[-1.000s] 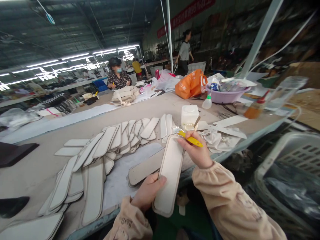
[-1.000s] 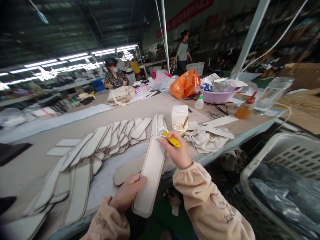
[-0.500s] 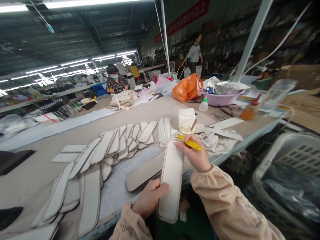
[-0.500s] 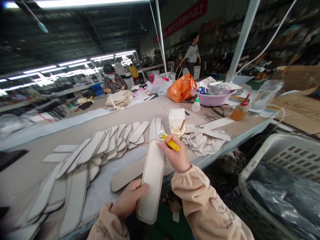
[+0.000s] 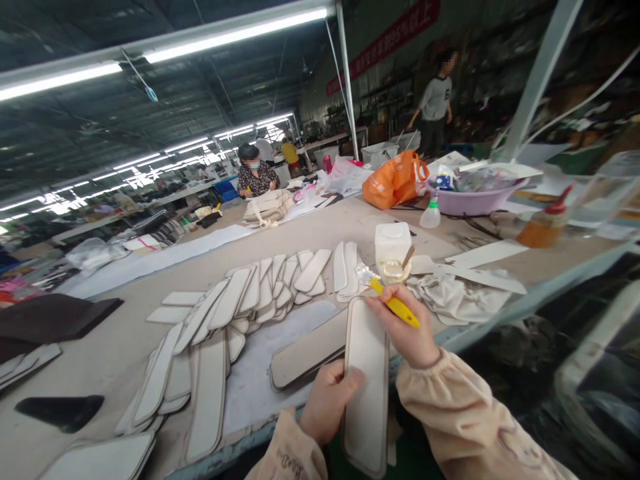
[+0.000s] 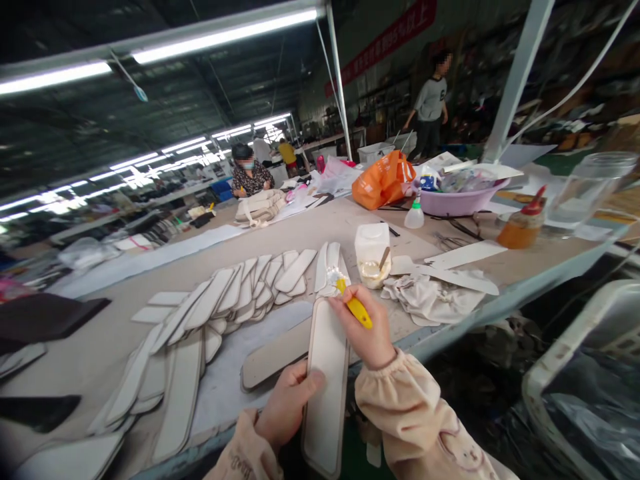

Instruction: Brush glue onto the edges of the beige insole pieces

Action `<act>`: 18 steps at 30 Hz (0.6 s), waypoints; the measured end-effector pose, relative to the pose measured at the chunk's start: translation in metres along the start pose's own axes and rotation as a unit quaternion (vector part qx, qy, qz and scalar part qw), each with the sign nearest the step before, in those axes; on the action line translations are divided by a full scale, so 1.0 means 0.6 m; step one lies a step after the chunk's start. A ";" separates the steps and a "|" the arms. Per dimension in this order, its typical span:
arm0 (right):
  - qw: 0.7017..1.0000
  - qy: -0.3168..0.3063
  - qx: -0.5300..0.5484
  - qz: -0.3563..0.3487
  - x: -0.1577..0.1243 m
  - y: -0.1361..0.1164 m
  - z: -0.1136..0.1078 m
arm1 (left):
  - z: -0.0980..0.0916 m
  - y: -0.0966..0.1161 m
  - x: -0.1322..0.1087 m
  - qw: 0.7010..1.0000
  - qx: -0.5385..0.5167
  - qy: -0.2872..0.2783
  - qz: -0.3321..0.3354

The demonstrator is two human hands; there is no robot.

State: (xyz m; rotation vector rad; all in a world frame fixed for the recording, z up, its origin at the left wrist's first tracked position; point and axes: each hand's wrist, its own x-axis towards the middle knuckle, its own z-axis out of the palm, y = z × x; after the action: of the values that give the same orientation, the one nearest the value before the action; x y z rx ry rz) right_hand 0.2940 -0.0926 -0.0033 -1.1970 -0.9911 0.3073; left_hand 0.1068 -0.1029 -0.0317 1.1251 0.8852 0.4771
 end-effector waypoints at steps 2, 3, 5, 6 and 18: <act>1.000 0.030 -0.008 -0.003 0.007 0.008 -0.010 | 0.003 -0.007 -0.003 0.999 0.004 -0.043 -0.014; 0.999 0.045 -0.013 -0.005 0.012 0.012 -0.015 | 0.005 -0.009 -0.006 0.997 0.007 -0.075 -0.023; 0.998 0.054 -0.027 -0.006 0.019 0.020 -0.026 | 0.010 -0.010 -0.018 0.989 0.011 -0.145 -0.040; 0.998 0.048 -0.037 -0.009 0.022 0.022 -0.030 | 0.011 -0.007 -0.026 0.984 0.013 -0.173 -0.048; 0.996 0.052 -0.059 -0.046 0.035 0.025 -0.051 | -0.117 0.206 0.045 0.990 0.125 0.055 0.045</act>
State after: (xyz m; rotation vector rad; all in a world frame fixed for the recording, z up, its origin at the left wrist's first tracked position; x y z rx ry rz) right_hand 0.3339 -0.0922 -0.0074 -1.2566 -0.9807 0.1135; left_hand 0.0773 0.0042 0.0613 1.3825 1.0133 0.5165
